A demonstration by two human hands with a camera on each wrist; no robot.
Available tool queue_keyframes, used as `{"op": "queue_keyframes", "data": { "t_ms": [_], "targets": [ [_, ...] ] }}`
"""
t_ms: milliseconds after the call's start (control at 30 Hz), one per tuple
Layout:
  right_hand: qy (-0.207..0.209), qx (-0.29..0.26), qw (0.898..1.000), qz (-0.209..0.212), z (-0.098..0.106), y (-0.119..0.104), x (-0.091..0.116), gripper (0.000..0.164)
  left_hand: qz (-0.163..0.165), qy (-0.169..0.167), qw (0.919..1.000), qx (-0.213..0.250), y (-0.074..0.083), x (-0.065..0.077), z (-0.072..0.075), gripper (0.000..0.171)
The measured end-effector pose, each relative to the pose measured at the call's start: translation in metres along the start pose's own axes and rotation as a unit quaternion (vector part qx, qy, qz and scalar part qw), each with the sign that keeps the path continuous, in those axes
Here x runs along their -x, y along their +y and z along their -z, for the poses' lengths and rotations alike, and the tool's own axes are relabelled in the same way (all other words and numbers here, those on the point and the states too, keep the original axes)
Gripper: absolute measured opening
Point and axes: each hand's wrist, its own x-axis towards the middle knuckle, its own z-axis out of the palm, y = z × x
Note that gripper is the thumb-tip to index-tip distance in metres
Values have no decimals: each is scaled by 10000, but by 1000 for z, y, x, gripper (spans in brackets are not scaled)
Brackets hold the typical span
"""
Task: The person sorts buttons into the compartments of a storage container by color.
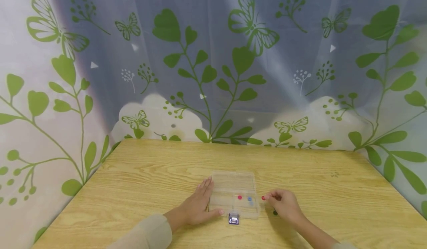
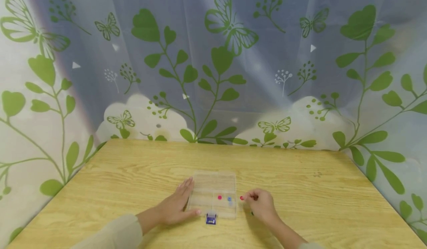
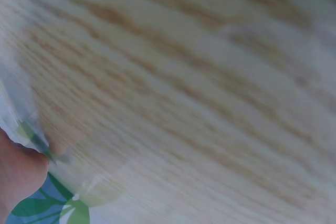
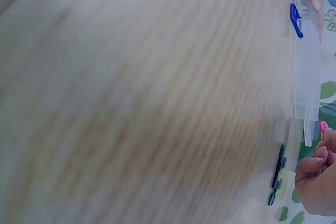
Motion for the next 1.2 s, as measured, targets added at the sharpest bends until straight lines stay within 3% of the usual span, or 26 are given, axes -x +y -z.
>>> {"op": "queue_keyframes", "data": {
  "t_ms": [467,800,1200],
  "targets": [
    [146,-161,9995,213,-18,-19,-6,11,17,31,10000,-72,1,0,2,92],
    [-92,-245,9992,305,-30,-30,-9,8,3,5,10000,-95,2,-1,2,92],
    [-295,141,9973,652,-46,-35,-14,12,27,-24,10000,-21,2,0,1,92]
  ]
}}
